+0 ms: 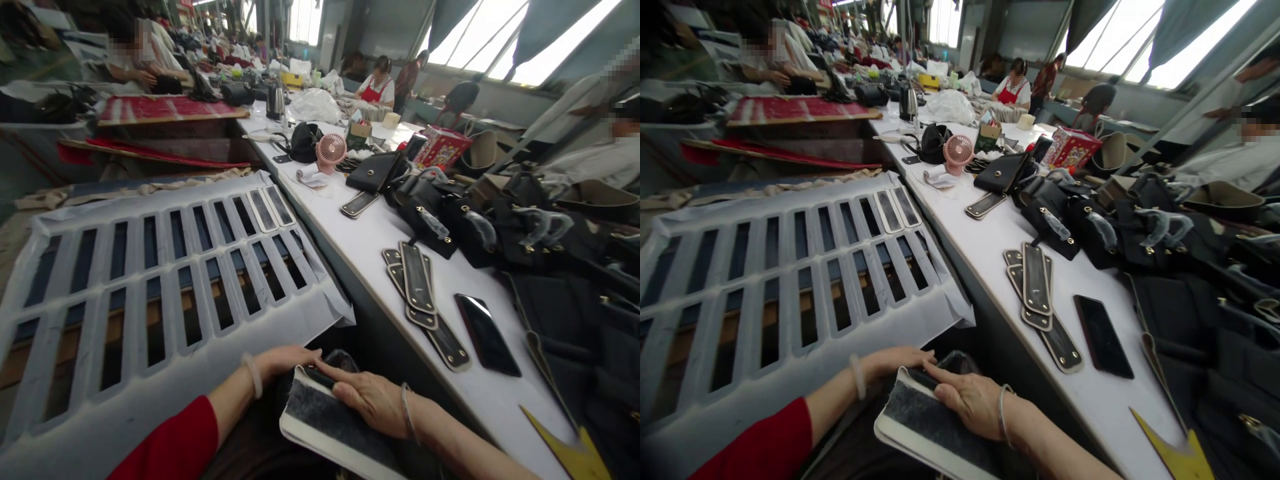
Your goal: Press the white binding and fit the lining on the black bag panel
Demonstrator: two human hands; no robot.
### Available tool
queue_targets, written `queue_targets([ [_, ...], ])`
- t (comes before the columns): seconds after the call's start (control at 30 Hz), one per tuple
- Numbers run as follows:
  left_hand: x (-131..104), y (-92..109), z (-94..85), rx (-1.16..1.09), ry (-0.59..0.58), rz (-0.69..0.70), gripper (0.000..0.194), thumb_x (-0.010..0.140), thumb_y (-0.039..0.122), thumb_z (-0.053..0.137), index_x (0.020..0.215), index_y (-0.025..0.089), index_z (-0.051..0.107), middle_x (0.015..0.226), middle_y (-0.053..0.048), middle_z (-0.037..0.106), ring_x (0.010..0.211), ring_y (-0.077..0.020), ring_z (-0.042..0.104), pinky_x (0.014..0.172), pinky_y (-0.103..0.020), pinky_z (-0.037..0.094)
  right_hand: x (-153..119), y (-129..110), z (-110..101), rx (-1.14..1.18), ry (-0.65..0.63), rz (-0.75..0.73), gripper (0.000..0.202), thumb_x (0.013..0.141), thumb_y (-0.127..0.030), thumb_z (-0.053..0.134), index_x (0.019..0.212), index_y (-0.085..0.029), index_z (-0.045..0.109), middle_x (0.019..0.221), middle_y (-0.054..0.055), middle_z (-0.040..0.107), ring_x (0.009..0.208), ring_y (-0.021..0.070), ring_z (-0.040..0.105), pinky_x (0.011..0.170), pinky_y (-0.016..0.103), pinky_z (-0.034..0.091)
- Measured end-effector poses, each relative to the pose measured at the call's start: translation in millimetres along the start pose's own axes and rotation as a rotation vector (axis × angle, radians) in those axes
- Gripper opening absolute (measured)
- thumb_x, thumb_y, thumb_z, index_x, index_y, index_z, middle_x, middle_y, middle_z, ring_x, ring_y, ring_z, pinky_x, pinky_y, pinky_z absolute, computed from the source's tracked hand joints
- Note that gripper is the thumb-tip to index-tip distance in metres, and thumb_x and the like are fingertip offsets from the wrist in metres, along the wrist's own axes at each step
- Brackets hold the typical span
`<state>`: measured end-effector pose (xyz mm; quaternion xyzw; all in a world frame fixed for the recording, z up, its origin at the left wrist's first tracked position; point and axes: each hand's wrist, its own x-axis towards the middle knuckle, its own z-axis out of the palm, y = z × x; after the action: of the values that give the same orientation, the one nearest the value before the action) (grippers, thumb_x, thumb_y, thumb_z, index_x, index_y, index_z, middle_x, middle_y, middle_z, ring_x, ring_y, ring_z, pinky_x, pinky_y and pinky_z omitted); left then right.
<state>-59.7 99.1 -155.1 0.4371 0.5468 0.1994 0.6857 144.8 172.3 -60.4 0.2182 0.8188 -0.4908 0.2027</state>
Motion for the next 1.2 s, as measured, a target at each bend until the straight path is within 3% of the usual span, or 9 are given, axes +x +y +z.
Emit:
queue_targets([
  [0.1,-29.1,31.6,-11.5,-0.015,-0.063,0.02,0.06,0.093,0.059,0.038,0.109,0.012,0.072,0.1,-0.008,0.074,0.09,-0.0188,0.065,0.089,-0.031,0.047,-21.2,7.9,-3.8,0.041,0.007,0.033,0.052,0.1,-0.052,0.031,0.149,-0.034,0.032,0.143,0.004,0.053,0.127,0.028,0.054,0.105,0.039,0.043],
  [0.3,-47.4,79.7,-19.5,0.17,-0.219,0.023,0.03,0.075,0.038,0.064,0.087,0.015,0.079,0.061,0.003,0.057,0.059,-0.0115,0.042,0.057,-0.023,0.034,-59.0,23.9,-14.7,0.035,0.006,0.111,0.052,0.098,-0.054,0.035,0.147,-0.036,0.035,0.135,0.007,0.06,0.12,0.0293,0.06,0.1,0.043,0.046],
  [0.47,-39.3,87.0,-20.5,0.335,-0.264,0.004,0.027,0.074,0.035,0.063,0.083,0.014,0.078,0.06,0.004,0.046,0.058,-0.0106,0.035,0.053,-0.024,0.028,-86.1,38.5,-21.5,0.065,0.014,0.133,0.05,0.098,-0.051,0.037,0.144,-0.034,0.041,0.136,0.004,0.06,0.118,0.0282,0.061,0.098,0.04,0.048],
  [0.63,-35.9,88.0,-17.2,0.455,-0.251,-0.013,0.025,0.077,0.034,0.058,0.078,0.016,0.077,0.055,0.005,0.043,0.053,-0.0107,0.034,0.048,-0.024,0.026,-85.2,35.6,-19.1,-0.029,0.041,0.193,0.049,0.097,-0.054,0.035,0.143,-0.037,0.043,0.129,0.006,0.064,0.113,0.0328,0.064,0.094,0.046,0.05],
  [0.83,-31.8,94.5,-3.7,0.595,-0.21,0.053,0.025,0.079,0.039,0.06,0.086,0.023,0.078,0.062,0.005,0.06,0.061,-0.0143,0.05,0.055,-0.022,0.035,-68.7,28.0,-3.7,0.022,0.164,0.2,0.047,0.094,-0.056,0.042,0.137,-0.04,0.051,0.124,0.009,0.067,0.112,0.0405,0.063,0.09,0.057,0.049],
  [0.93,-30.5,98.4,10.7,0.65,-0.189,0.121,0.029,0.082,0.039,0.06,0.104,0.03,0.076,0.101,0.003,0.073,0.093,-0.0216,0.063,0.081,-0.025,0.045,-60.7,35.0,2.2,0.135,0.275,0.187,0.041,0.086,-0.056,0.058,0.123,-0.039,0.065,0.112,0.006,0.073,0.106,0.0378,0.066,0.09,0.051,0.05],
  [1.03,-33.7,102.3,35.3,0.736,-0.046,0.193,0.044,0.085,0.046,0.059,0.127,0.033,0.063,0.144,-0.001,0.054,0.13,-0.0282,0.049,0.111,-0.038,0.032,-57.9,56.4,8.6,0.343,0.506,0.165,0.046,0.08,-0.065,0.062,0.109,-0.031,0.075,0.104,0.002,0.076,0.101,0.0291,0.068,0.092,0.039,0.051],
  [1.1,-38.7,104.8,56.2,0.802,0.028,0.255,0.046,0.085,0.049,0.059,0.126,0.03,0.064,0.149,-0.004,0.048,0.137,-0.0284,0.042,0.119,-0.044,0.021,-61.7,75.5,21.9,0.495,0.767,0.19,0.07,0.087,-0.077,0.037,0.119,-0.023,0.069,0.116,0.007,0.072,0.107,0.0265,0.066,0.095,0.039,0.05],
  [1.2,-45.4,107.8,88.3,0.854,0.037,0.346,0.027,0.08,0.045,0.068,0.1,0.026,0.07,0.15,-0.004,0.047,0.142,-0.027,0.035,0.123,-0.046,0.011,-69.3,96.4,66.5,0.675,1.135,0.316,0.103,0.086,-0.074,-0.011,0.132,-0.01,0.055,0.126,0.022,0.063,0.113,0.0299,0.063,0.095,0.049,0.05],
])
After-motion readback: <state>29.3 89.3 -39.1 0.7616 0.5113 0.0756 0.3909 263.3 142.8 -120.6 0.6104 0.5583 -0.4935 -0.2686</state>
